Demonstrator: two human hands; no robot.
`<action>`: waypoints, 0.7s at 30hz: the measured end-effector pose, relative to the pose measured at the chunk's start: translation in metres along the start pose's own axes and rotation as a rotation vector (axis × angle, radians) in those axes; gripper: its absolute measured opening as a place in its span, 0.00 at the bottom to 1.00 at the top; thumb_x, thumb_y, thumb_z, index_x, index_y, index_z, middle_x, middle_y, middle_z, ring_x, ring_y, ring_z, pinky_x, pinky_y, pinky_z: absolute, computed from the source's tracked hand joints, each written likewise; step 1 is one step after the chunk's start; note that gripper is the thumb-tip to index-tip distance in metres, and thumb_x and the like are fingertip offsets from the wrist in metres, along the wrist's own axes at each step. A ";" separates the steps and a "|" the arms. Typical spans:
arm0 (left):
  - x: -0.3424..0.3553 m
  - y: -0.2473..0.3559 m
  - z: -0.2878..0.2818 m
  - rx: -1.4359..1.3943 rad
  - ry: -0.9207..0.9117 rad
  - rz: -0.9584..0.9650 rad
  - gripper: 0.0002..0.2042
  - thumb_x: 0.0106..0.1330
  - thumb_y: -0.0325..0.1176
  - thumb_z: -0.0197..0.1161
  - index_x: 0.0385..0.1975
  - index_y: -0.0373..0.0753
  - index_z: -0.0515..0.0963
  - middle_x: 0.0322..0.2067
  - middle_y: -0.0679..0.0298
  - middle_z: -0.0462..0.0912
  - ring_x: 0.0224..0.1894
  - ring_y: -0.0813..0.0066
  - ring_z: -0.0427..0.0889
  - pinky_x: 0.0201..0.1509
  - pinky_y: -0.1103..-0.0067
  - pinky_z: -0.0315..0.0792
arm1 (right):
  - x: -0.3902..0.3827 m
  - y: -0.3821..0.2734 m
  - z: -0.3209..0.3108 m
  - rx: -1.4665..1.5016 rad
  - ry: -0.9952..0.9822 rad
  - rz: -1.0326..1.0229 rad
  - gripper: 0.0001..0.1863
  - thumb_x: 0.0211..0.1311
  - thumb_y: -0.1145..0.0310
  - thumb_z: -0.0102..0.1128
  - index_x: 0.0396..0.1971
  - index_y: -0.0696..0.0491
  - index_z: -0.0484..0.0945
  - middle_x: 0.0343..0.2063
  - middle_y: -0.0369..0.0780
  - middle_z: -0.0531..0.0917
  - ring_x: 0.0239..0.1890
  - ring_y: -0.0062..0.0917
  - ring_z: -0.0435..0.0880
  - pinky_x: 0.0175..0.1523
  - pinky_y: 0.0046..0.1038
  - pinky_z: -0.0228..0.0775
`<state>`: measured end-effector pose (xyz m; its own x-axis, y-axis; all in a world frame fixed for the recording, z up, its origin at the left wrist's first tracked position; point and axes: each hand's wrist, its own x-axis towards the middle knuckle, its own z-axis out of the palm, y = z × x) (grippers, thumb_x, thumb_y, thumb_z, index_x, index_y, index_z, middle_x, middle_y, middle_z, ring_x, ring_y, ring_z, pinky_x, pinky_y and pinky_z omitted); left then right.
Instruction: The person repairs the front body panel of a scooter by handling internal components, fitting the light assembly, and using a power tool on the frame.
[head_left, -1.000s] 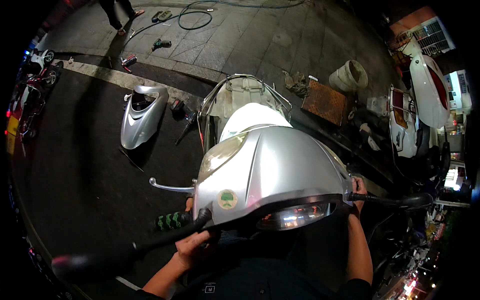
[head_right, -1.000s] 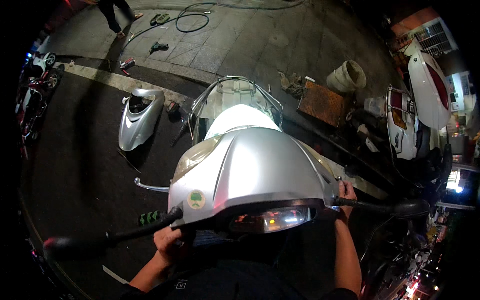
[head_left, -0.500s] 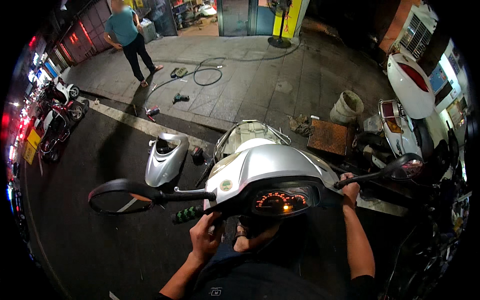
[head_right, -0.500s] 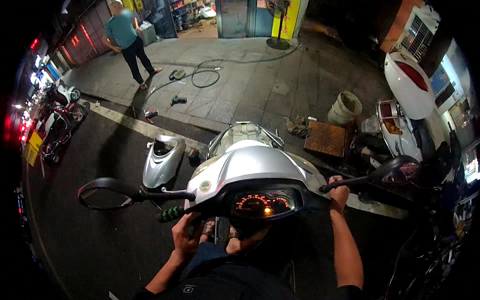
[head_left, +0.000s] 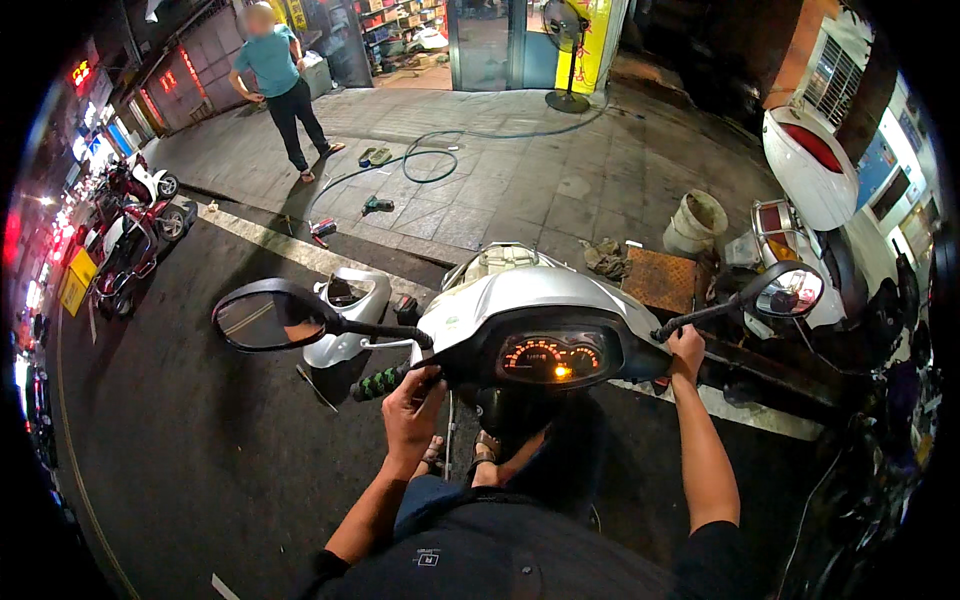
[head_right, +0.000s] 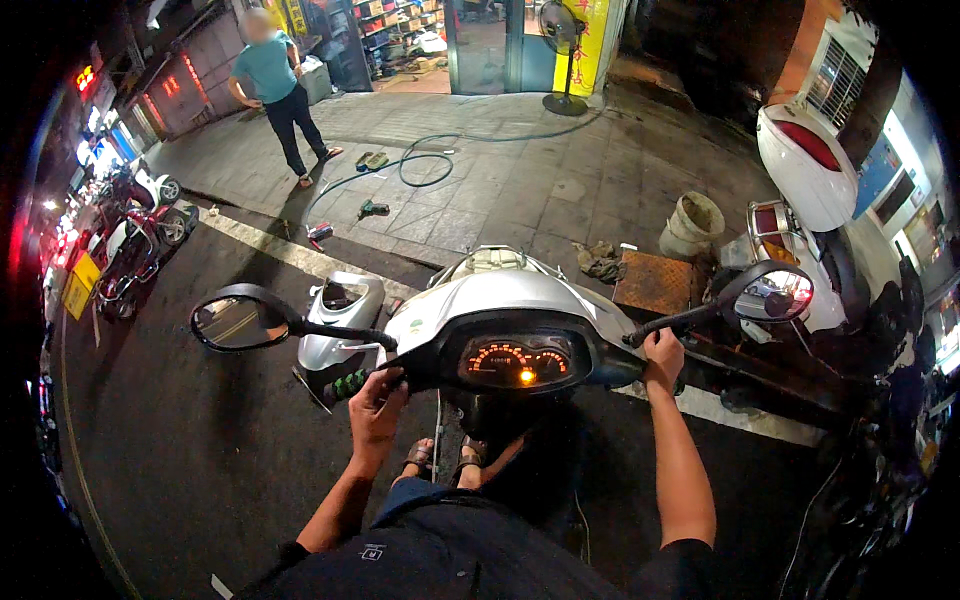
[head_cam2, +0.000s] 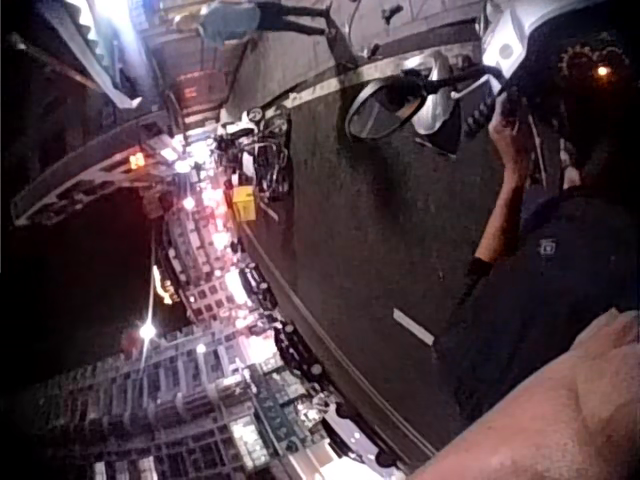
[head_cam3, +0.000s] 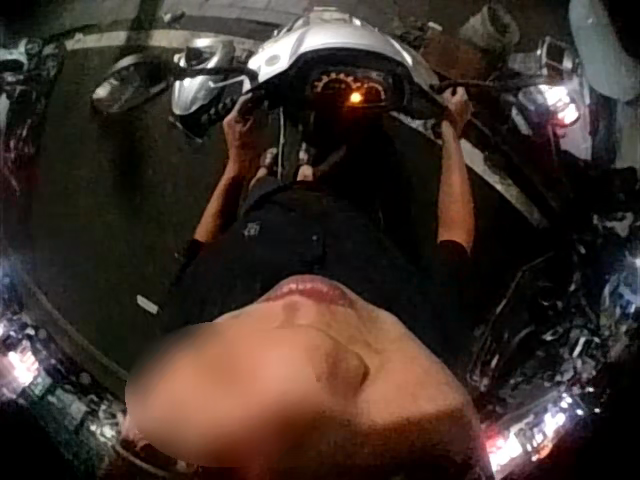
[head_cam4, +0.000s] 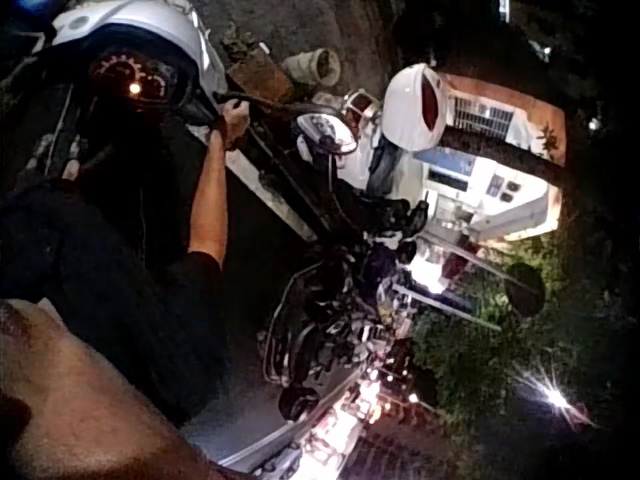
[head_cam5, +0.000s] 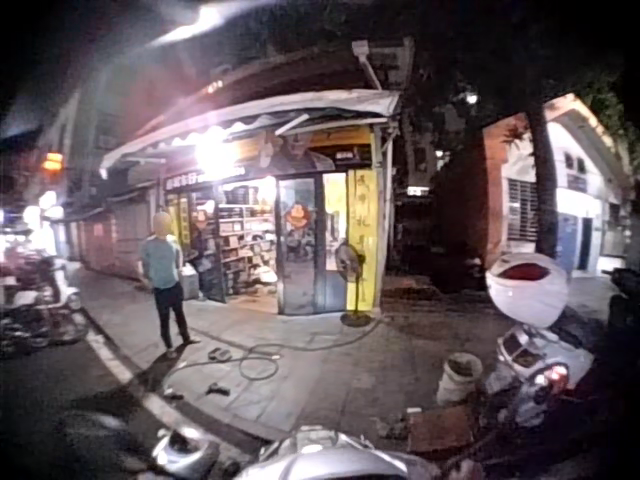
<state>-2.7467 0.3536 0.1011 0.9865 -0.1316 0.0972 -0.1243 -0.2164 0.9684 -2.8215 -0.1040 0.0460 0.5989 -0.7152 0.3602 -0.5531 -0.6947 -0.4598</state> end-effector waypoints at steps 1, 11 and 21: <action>0.001 -0.003 0.001 -0.045 -0.016 -0.011 0.11 0.62 0.25 0.61 0.44 0.35 0.77 0.27 0.70 0.78 0.29 0.86 0.72 0.33 0.86 0.66 | 0.001 0.004 0.003 0.000 -0.001 -0.003 0.11 0.56 0.64 0.54 0.27 0.58 0.76 0.27 0.52 0.80 0.32 0.50 0.79 0.35 0.43 0.69; -0.008 -0.007 0.011 -0.116 0.052 0.039 0.11 0.61 0.25 0.62 0.43 0.35 0.77 0.26 0.70 0.78 0.29 0.87 0.72 0.33 0.86 0.67 | 0.000 0.005 0.004 -0.035 0.022 -0.033 0.13 0.57 0.62 0.54 0.27 0.58 0.75 0.26 0.51 0.80 0.31 0.49 0.78 0.33 0.42 0.69; -0.010 -0.011 0.011 -0.074 0.039 0.118 0.17 0.57 0.23 0.63 0.48 0.34 0.75 0.31 0.72 0.76 0.29 0.87 0.70 0.33 0.87 0.66 | -0.002 -0.006 -0.003 0.026 0.025 -0.018 0.11 0.58 0.63 0.54 0.28 0.57 0.76 0.26 0.51 0.80 0.32 0.48 0.79 0.34 0.43 0.69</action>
<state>-2.7567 0.3471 0.0870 0.9692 -0.1140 0.2184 -0.2325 -0.1301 0.9639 -2.8210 -0.0986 0.0500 0.5937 -0.7048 0.3883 -0.5274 -0.7053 -0.4737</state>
